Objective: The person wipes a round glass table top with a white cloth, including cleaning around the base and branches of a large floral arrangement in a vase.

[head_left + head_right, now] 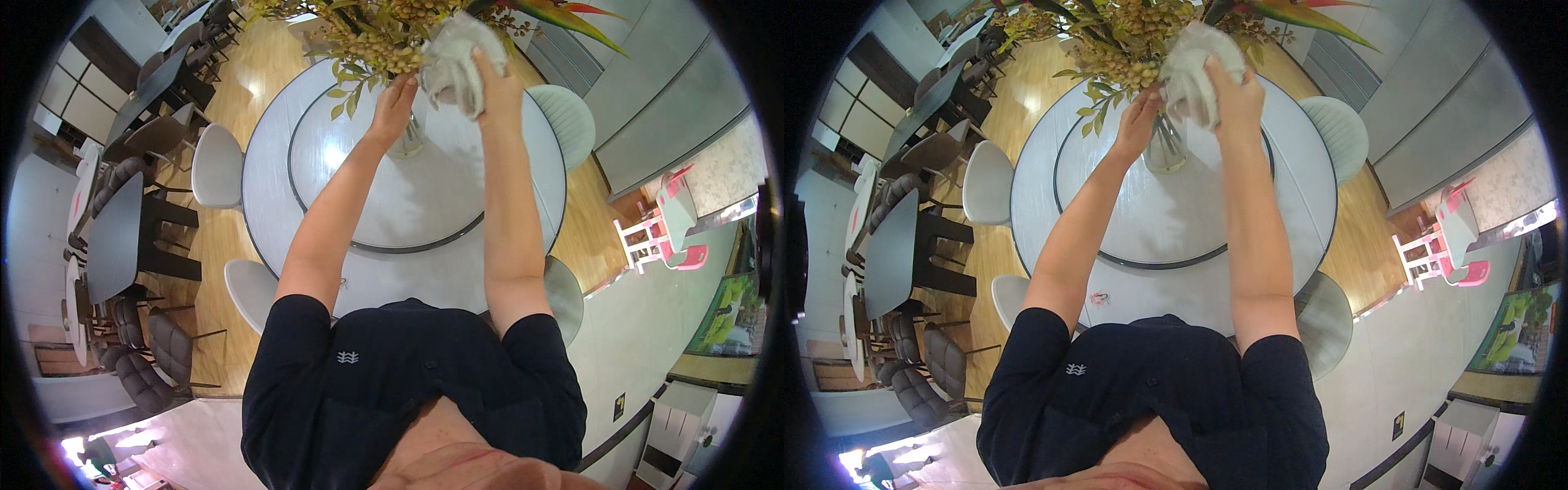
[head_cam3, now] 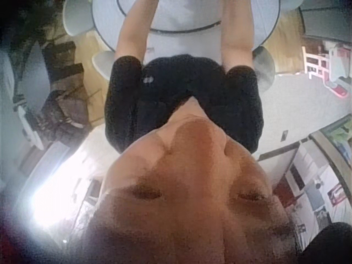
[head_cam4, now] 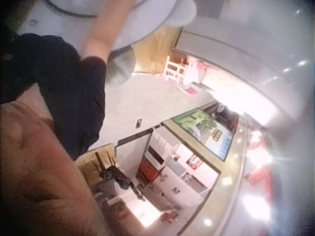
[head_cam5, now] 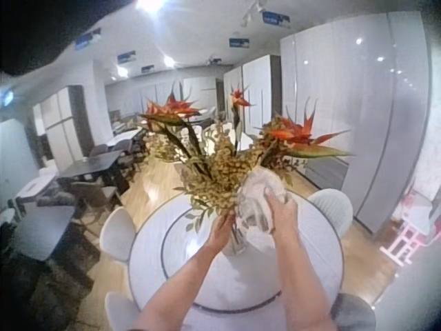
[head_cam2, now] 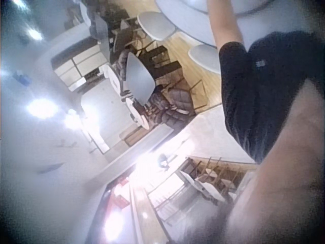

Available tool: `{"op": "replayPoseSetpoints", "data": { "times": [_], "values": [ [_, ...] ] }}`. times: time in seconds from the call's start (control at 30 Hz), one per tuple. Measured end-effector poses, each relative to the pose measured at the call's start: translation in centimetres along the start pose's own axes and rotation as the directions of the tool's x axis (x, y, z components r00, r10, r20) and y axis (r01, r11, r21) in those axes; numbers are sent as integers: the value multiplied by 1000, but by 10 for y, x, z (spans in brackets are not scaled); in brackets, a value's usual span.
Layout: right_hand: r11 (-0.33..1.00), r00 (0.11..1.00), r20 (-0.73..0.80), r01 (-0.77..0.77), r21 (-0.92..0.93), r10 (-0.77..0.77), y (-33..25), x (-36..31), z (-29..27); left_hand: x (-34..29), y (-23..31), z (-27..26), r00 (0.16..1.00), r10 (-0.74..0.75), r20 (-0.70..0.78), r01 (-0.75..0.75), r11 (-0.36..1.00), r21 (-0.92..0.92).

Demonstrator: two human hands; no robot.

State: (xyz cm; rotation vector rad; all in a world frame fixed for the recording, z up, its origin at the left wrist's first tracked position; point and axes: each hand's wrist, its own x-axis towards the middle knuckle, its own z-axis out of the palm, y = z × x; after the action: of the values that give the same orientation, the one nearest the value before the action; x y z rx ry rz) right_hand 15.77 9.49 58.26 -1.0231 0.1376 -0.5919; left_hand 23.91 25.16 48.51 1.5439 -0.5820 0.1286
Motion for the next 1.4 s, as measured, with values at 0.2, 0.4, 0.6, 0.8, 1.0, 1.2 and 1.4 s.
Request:
{"op": "replayPoseSetpoints", "data": {
  "times": [0.2,0.4,0.6,0.8,1.0,1.2,1.4],
  "values": [
    [951,952,7,306,-40,-306,-19,2,12,3,-22,-7,932,344,111,-342,740,579],
    [909,992,-80,58,-412,-99,64,-7,-11,10,-54,-23,945,217,245,-324,511,796],
    [875,992,-124,-46,-482,-16,125,-14,-31,0,-47,-18,973,43,228,-228,348,909],
    [802,989,-128,-137,-581,76,126,-21,-32,-3,-33,-22,972,-16,233,-226,187,956],
    [847,994,-104,-89,-523,41,131,-7,-37,-9,-26,-16,970,1,242,-233,275,933],
    [1000,1000,-4,-19,22,20,32,-17,14,-7,-38,-20,995,-92,31,18,491,871],
    [989,992,34,117,91,-120,-2,-23,-3,-4,-33,-15,976,-119,184,-181,36,983]
  ]
}}
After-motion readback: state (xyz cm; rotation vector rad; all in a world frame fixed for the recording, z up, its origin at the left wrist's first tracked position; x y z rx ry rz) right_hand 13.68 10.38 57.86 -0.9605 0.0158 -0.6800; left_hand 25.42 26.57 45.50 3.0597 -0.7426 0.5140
